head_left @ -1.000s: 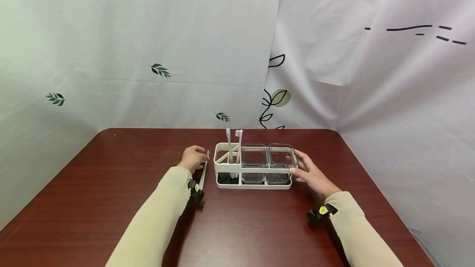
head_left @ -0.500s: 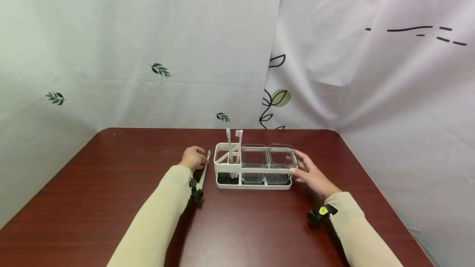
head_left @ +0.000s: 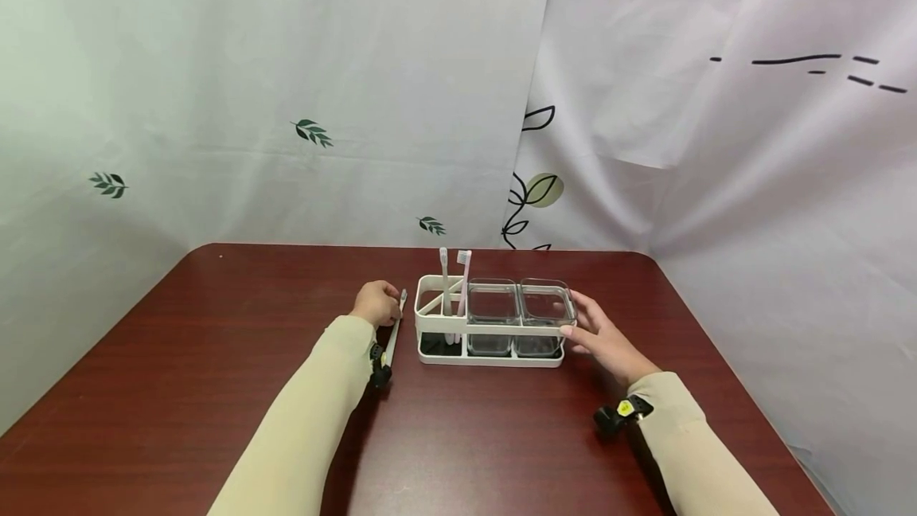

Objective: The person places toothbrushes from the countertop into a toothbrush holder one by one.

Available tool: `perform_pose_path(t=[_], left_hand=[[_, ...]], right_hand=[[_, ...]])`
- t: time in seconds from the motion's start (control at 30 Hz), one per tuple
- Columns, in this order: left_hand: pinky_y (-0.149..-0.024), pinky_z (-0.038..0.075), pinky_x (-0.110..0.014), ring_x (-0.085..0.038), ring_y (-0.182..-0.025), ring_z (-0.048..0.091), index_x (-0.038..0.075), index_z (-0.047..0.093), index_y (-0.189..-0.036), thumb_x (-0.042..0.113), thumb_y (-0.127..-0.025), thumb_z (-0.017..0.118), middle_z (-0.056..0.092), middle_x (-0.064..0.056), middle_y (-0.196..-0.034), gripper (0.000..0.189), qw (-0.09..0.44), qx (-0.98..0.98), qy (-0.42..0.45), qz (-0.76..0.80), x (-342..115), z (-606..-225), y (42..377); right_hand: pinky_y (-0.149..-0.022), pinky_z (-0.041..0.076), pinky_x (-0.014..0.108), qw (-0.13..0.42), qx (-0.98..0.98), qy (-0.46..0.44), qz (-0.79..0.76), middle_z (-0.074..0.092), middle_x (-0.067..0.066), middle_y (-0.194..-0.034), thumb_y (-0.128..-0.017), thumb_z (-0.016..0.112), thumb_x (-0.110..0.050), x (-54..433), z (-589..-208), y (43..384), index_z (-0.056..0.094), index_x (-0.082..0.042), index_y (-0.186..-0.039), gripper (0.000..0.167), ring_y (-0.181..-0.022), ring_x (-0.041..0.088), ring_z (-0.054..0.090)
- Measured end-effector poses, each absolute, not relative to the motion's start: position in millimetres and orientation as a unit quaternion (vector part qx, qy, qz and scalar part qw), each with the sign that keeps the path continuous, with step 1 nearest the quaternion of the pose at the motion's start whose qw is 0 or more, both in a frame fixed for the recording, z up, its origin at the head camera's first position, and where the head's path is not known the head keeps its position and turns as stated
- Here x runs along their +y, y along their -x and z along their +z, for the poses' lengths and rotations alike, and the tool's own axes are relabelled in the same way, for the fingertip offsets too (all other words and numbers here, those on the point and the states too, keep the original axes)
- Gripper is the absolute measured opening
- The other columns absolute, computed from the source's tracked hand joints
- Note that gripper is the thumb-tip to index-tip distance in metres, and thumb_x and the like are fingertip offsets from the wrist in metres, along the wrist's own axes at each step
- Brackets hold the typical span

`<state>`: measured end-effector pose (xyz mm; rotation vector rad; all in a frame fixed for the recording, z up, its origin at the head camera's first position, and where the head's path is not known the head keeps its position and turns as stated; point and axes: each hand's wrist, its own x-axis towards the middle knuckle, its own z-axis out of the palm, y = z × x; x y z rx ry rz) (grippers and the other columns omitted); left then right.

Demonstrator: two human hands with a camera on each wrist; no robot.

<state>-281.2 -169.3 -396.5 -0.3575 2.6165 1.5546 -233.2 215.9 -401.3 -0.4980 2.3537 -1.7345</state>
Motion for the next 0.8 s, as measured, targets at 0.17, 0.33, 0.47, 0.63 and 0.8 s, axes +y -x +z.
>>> perform_pose_path(t=[0.17,0.33,0.47,0.63,0.8], left_hand=[[-0.063,0.058,-0.037,-0.031,-0.077,0.062,-0.008,0.058,-0.101,-0.017,-0.074,0.066,0.058,-0.023,-0.095,0.03,0.035,0.859,0.112,0.498,-169.7,-399.2,285.5],[-0.064,0.056,-0.035,-0.028,-0.078,0.06,-0.007,0.059,-0.104,-0.012,-0.076,0.069,0.058,-0.022,-0.099,0.03,0.032,0.876,0.111,0.469,-165.9,-398.5,283.3],[-0.063,0.054,-0.034,-0.027,-0.076,0.06,-0.006,0.06,-0.104,-0.007,-0.079,0.07,0.059,-0.02,-0.098,0.027,0.028,0.891,0.101,0.442,-163.1,-397.8,279.6],[-0.064,0.055,-0.034,-0.026,-0.076,0.059,-0.006,0.06,-0.105,-0.007,-0.078,0.071,0.059,-0.02,-0.099,0.029,0.027,0.885,0.111,0.451,-163.9,-396.9,278.5],[-0.063,0.055,-0.033,-0.027,-0.077,0.059,-0.006,0.059,-0.104,-0.009,-0.077,0.07,0.056,-0.02,-0.099,0.029,0.03,0.87,0.123,0.476,-166.0,-396.5,279.4]], right_hand=[[-0.09,0.047,0.042,0.087,0.792,0.167,-0.581,0.033,0.022,-0.151,-0.097,0.058,-0.02,215.7,-400.7,232.8,0.017,-0.011,-0.152,0.07,-0.125,0.032,0.047],[-0.091,0.047,0.041,0.089,0.796,0.161,-0.577,0.033,0.021,-0.151,-0.097,0.058,-0.021,215.2,-400.8,233.0,0.017,-0.012,-0.152,0.07,-0.125,0.029,0.048],[-0.09,0.047,0.041,0.086,0.793,0.165,-0.58,0.034,0.022,-0.151,-0.097,0.058,-0.02,215.4,-400.9,233.1,0.018,-0.011,-0.152,0.068,-0.12,0.018,0.051],[-0.09,0.047,0.043,0.085,0.789,0.17,-0.584,0.034,0.023,-0.15,-0.097,0.058,-0.018,215.0,-401.1,232.8,0.019,-0.01,-0.151,0.068,-0.12,0.017,0.051],[-0.089,0.047,0.043,0.083,0.789,0.169,-0.585,0.035,0.023,-0.15,-0.097,0.058,-0.017,214.6,-401.6,233.1,0.019,-0.01,-0.151,0.068,-0.125,0.031,0.047]])
